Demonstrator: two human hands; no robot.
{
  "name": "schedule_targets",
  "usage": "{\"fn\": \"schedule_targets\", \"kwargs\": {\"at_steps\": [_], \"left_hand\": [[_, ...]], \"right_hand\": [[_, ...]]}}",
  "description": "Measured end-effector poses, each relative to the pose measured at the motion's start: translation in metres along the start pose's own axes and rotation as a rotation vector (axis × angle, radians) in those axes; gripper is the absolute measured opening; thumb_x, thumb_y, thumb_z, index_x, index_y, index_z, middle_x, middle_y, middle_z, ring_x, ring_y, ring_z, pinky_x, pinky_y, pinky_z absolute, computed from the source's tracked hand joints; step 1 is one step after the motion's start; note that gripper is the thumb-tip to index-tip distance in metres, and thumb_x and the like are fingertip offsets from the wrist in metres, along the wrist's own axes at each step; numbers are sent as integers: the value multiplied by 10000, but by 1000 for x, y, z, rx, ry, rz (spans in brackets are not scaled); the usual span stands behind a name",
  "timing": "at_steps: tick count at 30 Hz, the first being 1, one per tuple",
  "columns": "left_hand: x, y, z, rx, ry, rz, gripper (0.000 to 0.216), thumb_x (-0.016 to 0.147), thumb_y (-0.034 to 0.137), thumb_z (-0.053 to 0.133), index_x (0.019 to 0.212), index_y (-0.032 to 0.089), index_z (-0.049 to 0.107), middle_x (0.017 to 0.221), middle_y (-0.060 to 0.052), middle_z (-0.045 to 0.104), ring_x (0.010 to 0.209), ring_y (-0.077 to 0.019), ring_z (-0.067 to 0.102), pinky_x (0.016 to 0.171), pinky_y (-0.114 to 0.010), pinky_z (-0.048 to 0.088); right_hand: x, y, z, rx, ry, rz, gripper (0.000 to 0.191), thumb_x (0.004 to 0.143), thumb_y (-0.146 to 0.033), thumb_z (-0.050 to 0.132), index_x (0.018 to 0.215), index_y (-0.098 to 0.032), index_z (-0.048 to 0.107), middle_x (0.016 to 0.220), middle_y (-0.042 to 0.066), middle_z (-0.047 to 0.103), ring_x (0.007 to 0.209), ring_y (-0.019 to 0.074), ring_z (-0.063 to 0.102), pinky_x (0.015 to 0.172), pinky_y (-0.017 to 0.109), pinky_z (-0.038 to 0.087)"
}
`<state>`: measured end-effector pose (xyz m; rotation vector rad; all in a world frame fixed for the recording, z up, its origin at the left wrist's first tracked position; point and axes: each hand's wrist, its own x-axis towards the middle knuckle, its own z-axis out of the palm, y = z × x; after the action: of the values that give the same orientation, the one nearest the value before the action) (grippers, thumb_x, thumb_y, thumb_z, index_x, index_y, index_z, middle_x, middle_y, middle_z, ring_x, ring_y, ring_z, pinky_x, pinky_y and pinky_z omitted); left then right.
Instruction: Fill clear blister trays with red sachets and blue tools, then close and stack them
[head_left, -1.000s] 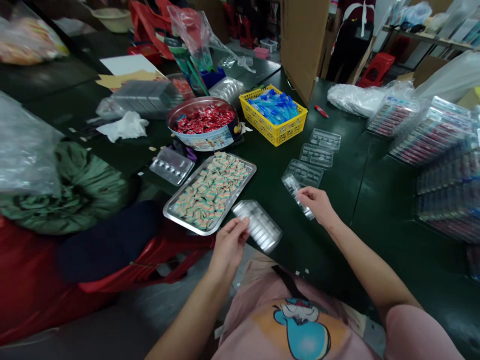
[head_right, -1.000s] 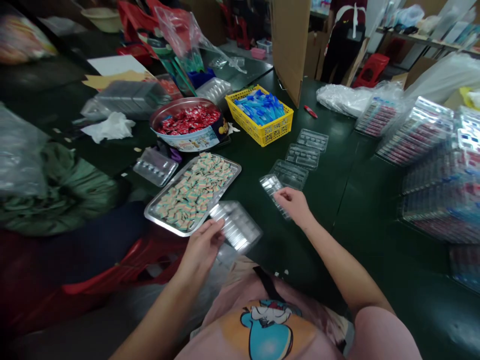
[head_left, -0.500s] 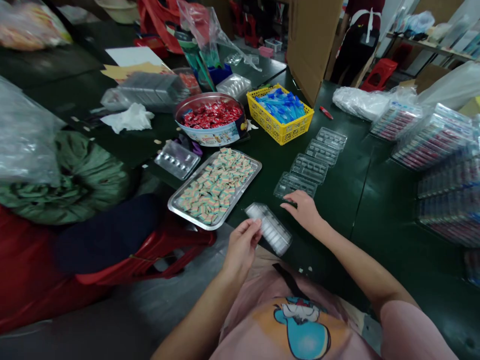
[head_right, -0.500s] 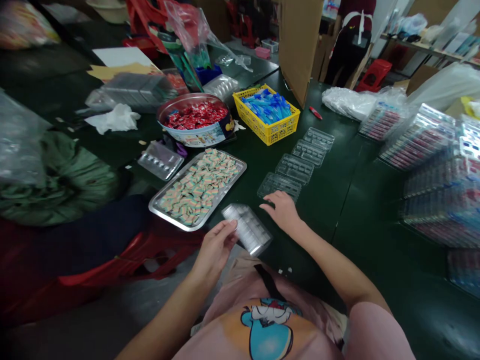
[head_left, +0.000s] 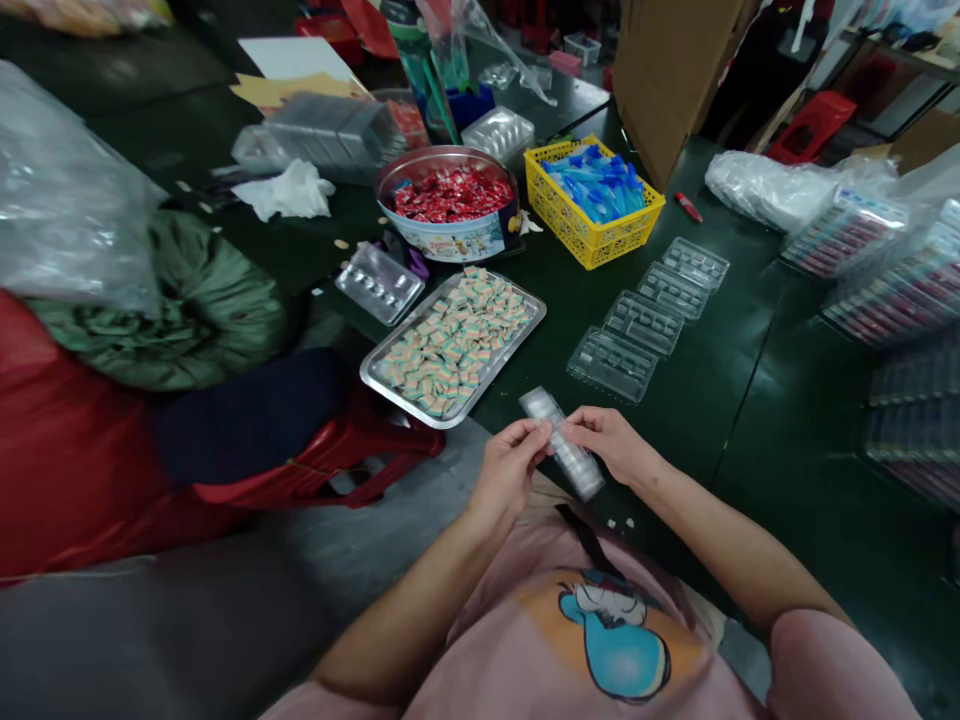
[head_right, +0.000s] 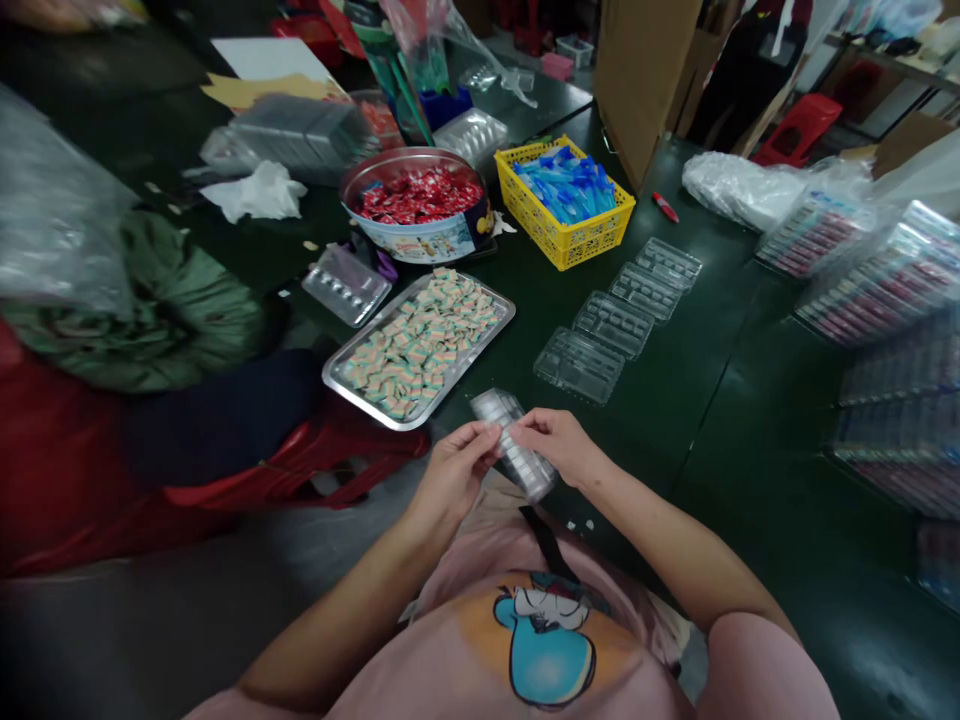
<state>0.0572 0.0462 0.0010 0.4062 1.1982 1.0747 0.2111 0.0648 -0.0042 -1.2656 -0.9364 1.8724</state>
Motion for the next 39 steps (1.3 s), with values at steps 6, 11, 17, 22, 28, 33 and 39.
{"fn": "schedule_targets", "kwargs": {"at_steps": [6, 11, 17, 22, 28, 33, 39], "left_hand": [[-14, 2, -2, 19, 7, 50, 230, 558, 299, 858, 605, 148, 691, 576, 11, 595, 554, -78, 504, 587, -201, 414], [-27, 8, -15, 35, 52, 61, 258, 556, 317, 865, 607, 144, 680, 556, 17, 566, 541, -71, 474, 561, -195, 389], [-37, 21, -53, -59, 266, 108, 341, 491, 305, 907, 644, 143, 648, 620, 43, 546, 549, -48, 449, 527, -167, 364], [-56, 28, -83, -84, 339, 183, 338, 534, 310, 903, 674, 146, 643, 640, 47, 544, 561, -44, 448, 529, -156, 369], [-75, 18, -87, -74, 341, 118, 361, 503, 312, 922, 667, 146, 647, 645, 42, 545, 579, -50, 451, 531, -154, 378], [-80, 8, -67, -32, 233, 51, 319, 547, 314, 906, 684, 143, 675, 659, 34, 563, 599, -53, 466, 577, -160, 405], [-69, 3, -13, 49, 5, 26, 261, 600, 328, 871, 723, 165, 708, 696, -5, 653, 637, -103, 554, 648, -220, 449]], "right_hand": [[-14, 4, 16, 5, 28, -21, 354, 669, -480, 786, 713, -154, 656, 616, -27, 593, 580, 87, 449, 589, 242, 344], [-15, 11, 17, 48, 117, -23, 305, 660, -446, 762, 696, -170, 636, 588, -37, 539, 554, 85, 413, 546, 229, 314], [-10, 7, -11, -228, 261, -257, 258, 795, -438, 656, 811, -180, 661, 664, -9, 581, 594, 113, 476, 579, 245, 371], [-4, 30, 3, -1079, 170, -498, 97, 884, -222, 607, 863, -167, 684, 835, 54, 646, 771, 171, 585, 752, 294, 441], [26, 56, 2, -1482, 181, -406, 173, 922, -276, 594, 1005, -157, 690, 984, 117, 668, 921, 246, 606, 838, 365, 445], [2, 27, 11, -1089, 199, -524, 268, 865, -326, 687, 1065, -147, 694, 982, 107, 678, 920, 213, 601, 852, 333, 460], [-57, -5, 19, -463, -92, -276, 185, 806, -363, 711, 841, -181, 722, 712, -18, 670, 639, 110, 568, 608, 220, 415]]}}
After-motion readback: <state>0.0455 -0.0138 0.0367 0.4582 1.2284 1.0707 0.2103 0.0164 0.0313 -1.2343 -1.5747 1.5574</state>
